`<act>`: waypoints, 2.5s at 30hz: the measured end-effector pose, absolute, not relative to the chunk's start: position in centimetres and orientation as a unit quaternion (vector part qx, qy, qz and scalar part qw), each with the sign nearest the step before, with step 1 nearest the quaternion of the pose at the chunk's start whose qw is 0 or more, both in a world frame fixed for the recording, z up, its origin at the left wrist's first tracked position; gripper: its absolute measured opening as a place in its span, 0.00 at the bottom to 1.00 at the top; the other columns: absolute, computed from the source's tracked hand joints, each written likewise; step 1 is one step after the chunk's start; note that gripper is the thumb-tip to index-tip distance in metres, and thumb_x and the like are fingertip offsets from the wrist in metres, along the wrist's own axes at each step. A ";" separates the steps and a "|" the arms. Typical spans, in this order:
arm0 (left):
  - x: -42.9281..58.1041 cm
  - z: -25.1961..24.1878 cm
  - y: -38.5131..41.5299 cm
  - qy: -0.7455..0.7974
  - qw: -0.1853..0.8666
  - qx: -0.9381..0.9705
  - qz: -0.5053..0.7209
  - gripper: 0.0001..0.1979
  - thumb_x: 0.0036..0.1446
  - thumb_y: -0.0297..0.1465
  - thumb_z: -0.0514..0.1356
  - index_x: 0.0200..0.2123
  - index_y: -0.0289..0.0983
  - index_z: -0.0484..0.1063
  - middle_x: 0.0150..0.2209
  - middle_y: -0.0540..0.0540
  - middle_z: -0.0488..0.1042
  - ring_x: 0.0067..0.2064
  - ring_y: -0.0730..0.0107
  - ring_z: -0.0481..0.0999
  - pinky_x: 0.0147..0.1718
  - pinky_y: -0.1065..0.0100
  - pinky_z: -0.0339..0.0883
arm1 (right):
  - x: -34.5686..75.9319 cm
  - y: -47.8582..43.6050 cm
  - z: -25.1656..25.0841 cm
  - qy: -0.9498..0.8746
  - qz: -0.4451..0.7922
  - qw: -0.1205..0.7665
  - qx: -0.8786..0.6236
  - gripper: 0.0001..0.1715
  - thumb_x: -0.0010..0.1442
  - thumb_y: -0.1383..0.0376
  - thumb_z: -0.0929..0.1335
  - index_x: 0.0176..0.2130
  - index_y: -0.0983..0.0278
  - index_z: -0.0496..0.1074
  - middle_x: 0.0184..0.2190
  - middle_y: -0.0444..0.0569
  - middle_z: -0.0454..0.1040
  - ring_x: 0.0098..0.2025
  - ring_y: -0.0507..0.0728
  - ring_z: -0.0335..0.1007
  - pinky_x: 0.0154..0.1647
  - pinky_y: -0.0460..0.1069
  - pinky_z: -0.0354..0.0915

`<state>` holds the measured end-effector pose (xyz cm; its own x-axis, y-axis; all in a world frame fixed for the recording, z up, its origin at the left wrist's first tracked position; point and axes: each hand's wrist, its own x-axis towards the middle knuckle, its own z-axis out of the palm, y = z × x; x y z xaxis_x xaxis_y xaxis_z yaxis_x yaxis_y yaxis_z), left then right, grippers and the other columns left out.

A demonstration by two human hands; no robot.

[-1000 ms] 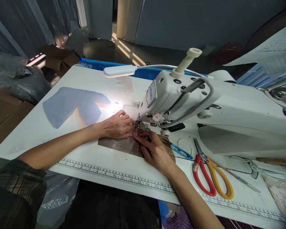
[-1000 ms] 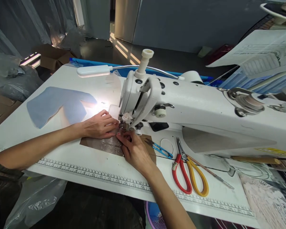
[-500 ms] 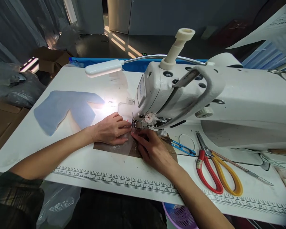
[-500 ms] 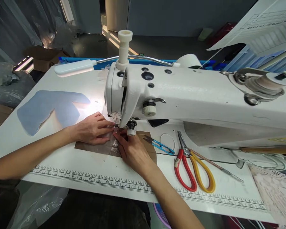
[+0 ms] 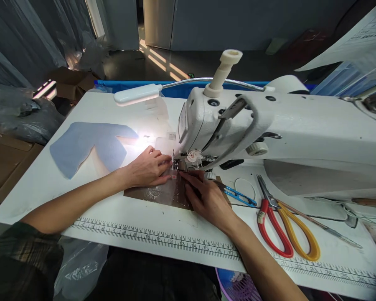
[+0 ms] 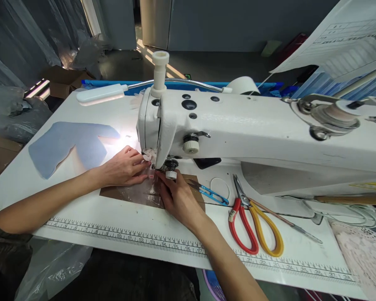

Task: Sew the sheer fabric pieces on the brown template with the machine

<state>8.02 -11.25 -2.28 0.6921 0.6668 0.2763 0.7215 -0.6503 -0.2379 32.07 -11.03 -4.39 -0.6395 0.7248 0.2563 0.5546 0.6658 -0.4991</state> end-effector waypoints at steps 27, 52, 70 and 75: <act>5.7 -1.5 -17.6 -0.276 0.000 -0.936 -0.217 0.08 0.65 0.28 0.57 0.43 0.36 0.76 0.45 0.42 0.80 0.42 0.66 0.78 0.41 0.62 0.69 | 36.7 -21.5 1.0 -0.895 0.415 0.104 -0.128 0.08 0.64 0.63 0.68 0.37 0.63 0.77 0.39 0.48 0.79 0.50 0.56 0.72 0.53 0.52 0.67; 7.9 -2.9 -16.4 -0.283 -0.069 -0.908 -0.303 0.09 0.61 0.25 0.56 0.32 0.36 0.76 0.35 0.45 0.81 0.36 0.69 0.78 0.37 0.63 0.71 | 31.5 -8.7 -4.2 -0.912 0.218 0.211 -0.276 0.21 0.61 0.68 0.62 0.49 0.60 0.78 0.41 0.53 0.74 0.39 0.57 0.72 0.44 0.54 0.70; 7.5 -3.2 -16.4 -0.269 0.036 -0.931 -0.243 0.08 0.64 0.29 0.58 0.33 0.38 0.76 0.37 0.49 0.81 0.34 0.71 0.75 0.38 0.64 0.66 | 31.8 -9.1 -4.4 -0.922 0.199 0.234 -0.234 0.20 0.61 0.68 0.63 0.50 0.61 0.78 0.42 0.54 0.71 0.43 0.58 0.70 0.45 0.55 0.72; 7.6 -3.3 -16.4 -0.271 0.037 -0.931 -0.240 0.08 0.64 0.29 0.57 0.33 0.39 0.76 0.37 0.50 0.81 0.34 0.71 0.75 0.38 0.64 0.66 | 31.7 -9.1 -4.7 -0.920 0.197 0.241 -0.238 0.20 0.61 0.69 0.64 0.49 0.61 0.78 0.42 0.54 0.71 0.43 0.58 0.70 0.45 0.55 0.72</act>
